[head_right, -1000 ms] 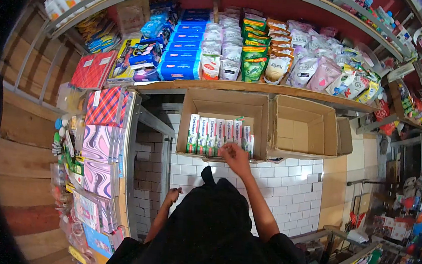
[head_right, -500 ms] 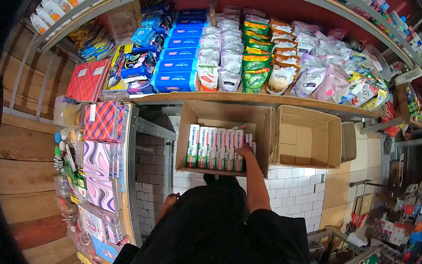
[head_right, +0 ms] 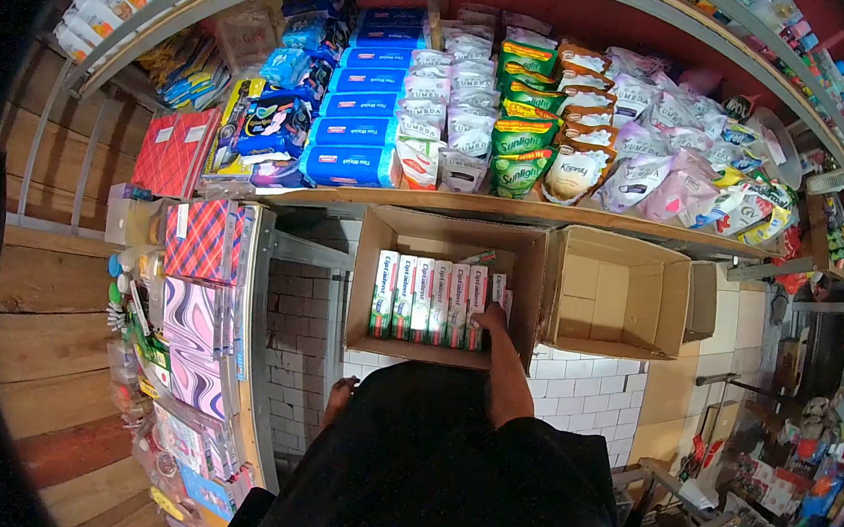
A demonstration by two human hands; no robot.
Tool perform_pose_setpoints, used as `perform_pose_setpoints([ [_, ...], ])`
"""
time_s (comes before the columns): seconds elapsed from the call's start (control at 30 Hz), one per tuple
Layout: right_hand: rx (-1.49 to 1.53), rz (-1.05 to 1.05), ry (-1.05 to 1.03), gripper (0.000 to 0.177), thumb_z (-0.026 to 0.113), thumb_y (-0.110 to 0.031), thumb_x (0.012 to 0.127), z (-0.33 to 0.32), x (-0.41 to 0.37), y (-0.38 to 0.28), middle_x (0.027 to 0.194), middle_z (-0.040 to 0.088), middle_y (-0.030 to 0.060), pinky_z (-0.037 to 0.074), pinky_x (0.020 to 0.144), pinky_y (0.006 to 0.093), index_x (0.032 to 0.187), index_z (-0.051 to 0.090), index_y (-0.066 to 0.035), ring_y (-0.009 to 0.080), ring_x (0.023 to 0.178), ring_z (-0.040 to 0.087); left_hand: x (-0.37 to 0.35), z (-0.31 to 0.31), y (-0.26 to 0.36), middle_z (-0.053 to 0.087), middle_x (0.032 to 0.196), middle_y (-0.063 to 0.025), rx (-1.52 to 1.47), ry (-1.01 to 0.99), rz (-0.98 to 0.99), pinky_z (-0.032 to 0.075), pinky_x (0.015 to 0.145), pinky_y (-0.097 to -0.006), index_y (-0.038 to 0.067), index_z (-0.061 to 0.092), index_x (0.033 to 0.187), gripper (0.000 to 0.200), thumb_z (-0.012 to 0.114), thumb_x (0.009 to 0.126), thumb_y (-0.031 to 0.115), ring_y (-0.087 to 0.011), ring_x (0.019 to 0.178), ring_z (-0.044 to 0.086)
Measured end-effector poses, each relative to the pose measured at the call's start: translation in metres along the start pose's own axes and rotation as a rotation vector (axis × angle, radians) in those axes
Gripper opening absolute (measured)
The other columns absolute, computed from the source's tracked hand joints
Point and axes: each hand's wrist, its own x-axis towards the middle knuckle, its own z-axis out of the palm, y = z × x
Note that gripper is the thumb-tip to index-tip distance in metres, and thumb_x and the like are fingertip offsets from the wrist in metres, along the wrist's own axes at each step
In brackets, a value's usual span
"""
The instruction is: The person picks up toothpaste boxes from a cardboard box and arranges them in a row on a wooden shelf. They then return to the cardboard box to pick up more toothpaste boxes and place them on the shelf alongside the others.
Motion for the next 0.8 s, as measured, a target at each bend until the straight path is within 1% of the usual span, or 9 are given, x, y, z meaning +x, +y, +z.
perform_pose_setpoints([
  [0.03,0.022,0.0,-0.03,0.078,0.083,-0.038,0.065,0.001,0.006,0.006,0.12,0.063,0.022,0.054,0.089,0.0429,0.124,0.054,0.002,0.0347,0.107,0.064,-0.012,0.007,0.031,0.068,0.083,-0.0082,-0.075,0.007,-0.114,0.048,0.058,-0.0291,0.007,0.063,0.098,0.032,0.057,0.095,0.038,-0.0115,0.065,0.059],
  [0.13,0.174,-0.052,-0.087,0.068,0.082,-0.036,0.066,0.002,0.011,0.016,0.113,0.066,0.0203,0.056,0.082,0.0443,0.117,0.06,0.003,0.0329,0.103,0.066,-0.014,0.007,0.069,0.066,0.079,-0.0064,-0.073,0.078,0.025,0.048,0.057,-0.0282,0.008,0.061,0.103,0.026,0.055,0.098,0.033,-0.0106,0.067,0.059],
  [0.23,0.27,-0.014,-0.115,0.045,0.08,-0.032,0.075,-0.016,-0.011,0.0,0.102,0.07,0.0131,0.055,0.074,0.042,0.108,0.068,-0.003,0.027,0.087,0.068,-0.011,0.008,0.1,0.061,0.074,-0.0028,-0.086,0.195,0.424,0.045,0.056,-0.0242,0.007,0.06,0.1,0.021,0.053,0.099,0.027,-0.0081,0.064,0.056],
  [0.33,0.452,-0.063,-0.133,0.037,0.078,-0.032,0.078,-0.064,-0.087,-0.051,0.093,0.068,0.0095,0.055,0.07,0.0432,0.099,0.069,-0.003,0.0246,0.086,0.067,-0.037,0.019,0.167,0.057,0.072,0.0001,0.015,0.352,0.673,0.044,0.056,-0.0221,0.005,0.058,0.097,0.017,0.054,0.099,0.022,-0.0068,0.062,0.053],
  [0.43,0.472,-0.066,-0.27,0.038,0.077,-0.031,0.081,-0.066,-0.078,-0.054,0.098,0.066,0.007,0.054,0.072,0.0413,0.104,0.065,-0.004,0.0198,0.092,0.064,-0.078,0.041,0.234,0.057,0.074,0.0006,-0.01,0.343,0.728,0.044,0.058,-0.0214,0.003,0.056,0.098,0.018,0.056,0.099,0.021,-0.0065,0.063,0.052],
  [0.53,0.691,-0.17,-0.262,0.045,0.076,-0.031,0.084,-0.075,-0.121,-0.081,0.11,0.063,0.0047,0.052,0.081,0.0389,0.116,0.058,-0.004,0.0179,0.104,0.059,-0.083,0.064,0.259,0.059,0.077,0.0002,-0.024,0.239,0.771,0.045,0.058,-0.021,0.003,0.058,0.103,0.018,0.058,0.098,0.02,-0.0064,0.066,0.056],
  [0.6,0.761,-0.251,-0.371,0.048,0.074,-0.029,0.085,-0.089,-0.157,-0.11,0.115,0.061,0.0043,0.049,0.086,0.0371,0.122,0.054,-0.006,0.0175,0.108,0.058,-0.089,0.087,0.277,0.061,0.08,0.0005,-0.058,0.029,0.717,0.045,0.06,-0.0209,0.002,0.059,0.108,0.023,0.06,0.097,0.023,-0.0069,0.07,0.059],
  [0.67,0.811,-0.312,-0.449,0.05,0.073,-0.028,0.087,-0.09,-0.178,-0.129,0.117,0.06,0.0045,0.048,0.089,0.036,0.126,0.051,-0.007,0.0172,0.11,0.057,-0.075,0.103,0.278,0.064,0.093,-0.0025,-0.006,-0.246,0.616,0.047,0.066,-0.0214,0.003,0.057,0.12,0.035,0.061,0.097,0.027,-0.0094,0.08,0.062],
  [0.8,0.801,-0.408,-0.5,0.053,0.071,-0.027,0.089,-0.088,-0.203,-0.153,0.12,0.058,0.0075,0.048,0.088,0.0334,0.131,0.046,-0.006,0.0168,0.11,0.057,-0.072,0.135,0.28,0.061,0.113,-0.005,-0.068,-0.423,0.375,0.048,0.077,-0.0261,0.006,0.049,0.134,0.044,0.061,0.097,0.028,-0.0107,0.095,0.06],
])
